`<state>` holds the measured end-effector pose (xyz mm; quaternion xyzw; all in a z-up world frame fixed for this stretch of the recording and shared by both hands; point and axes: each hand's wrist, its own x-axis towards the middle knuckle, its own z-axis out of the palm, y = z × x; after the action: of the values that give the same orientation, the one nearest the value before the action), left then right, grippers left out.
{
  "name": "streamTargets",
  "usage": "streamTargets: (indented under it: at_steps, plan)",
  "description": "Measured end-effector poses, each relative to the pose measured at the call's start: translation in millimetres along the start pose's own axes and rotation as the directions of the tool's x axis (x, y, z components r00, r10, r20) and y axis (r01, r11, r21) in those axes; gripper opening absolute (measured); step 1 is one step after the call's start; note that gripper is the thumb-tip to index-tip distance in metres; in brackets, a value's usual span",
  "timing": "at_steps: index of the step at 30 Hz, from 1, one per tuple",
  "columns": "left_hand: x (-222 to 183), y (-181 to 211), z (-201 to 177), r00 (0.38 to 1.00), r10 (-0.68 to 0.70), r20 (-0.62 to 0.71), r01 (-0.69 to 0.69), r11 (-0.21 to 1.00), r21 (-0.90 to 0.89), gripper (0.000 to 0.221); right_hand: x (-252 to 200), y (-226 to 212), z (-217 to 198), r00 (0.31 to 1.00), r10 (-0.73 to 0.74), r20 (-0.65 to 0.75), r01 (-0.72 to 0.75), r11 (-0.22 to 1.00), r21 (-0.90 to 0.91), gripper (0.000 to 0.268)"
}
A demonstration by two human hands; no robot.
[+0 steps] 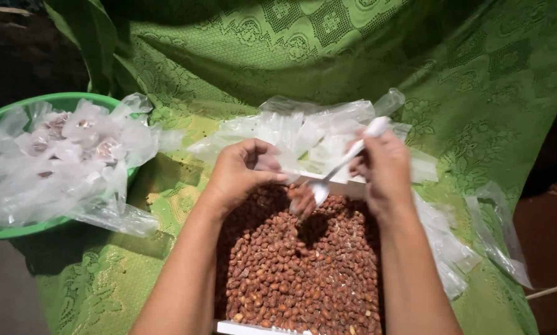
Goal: Scooping peanuts from a tray into small plastic bags using a spoon for manual packaging.
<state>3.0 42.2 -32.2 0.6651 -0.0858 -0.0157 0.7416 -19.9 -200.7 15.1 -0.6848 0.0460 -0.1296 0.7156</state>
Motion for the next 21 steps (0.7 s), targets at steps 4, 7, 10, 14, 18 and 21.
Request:
streamTargets:
  at_steps: [4,7,10,14,18,21]
  plan:
    - [1,-6,7,0.997,0.001,0.082,-0.007,0.997,0.072,0.061,9,-6,-27,0.969,-0.129,-0.209,0.163,0.975,0.154,0.012]
    - [0,-7,11,0.989,-0.019,0.144,0.002,0.993,0.115,0.061,8,-11,-32,0.935,-0.188,-0.299,0.252,0.949,0.192,0.013]
    - [2,-8,12,0.982,-0.051,0.182,0.024,0.989,0.148,0.06,6,-14,-31,0.915,-0.232,-0.33,0.306,0.932,0.194,0.012]
    - [-6,6,15,0.976,-0.098,0.196,0.074,0.989,0.124,0.064,7,-14,-31,0.905,-0.28,-0.32,0.341,0.928,0.153,0.012]
    - [-5,2,13,0.976,-0.078,0.204,0.061,0.994,0.086,0.066,3,-16,-26,0.897,-0.292,-0.331,0.351,0.926,0.136,0.012]
    - [-5,5,14,0.974,-0.075,0.213,0.062,0.996,0.069,0.067,7,-12,-34,0.888,-0.294,-0.353,0.356,0.926,0.124,0.012]
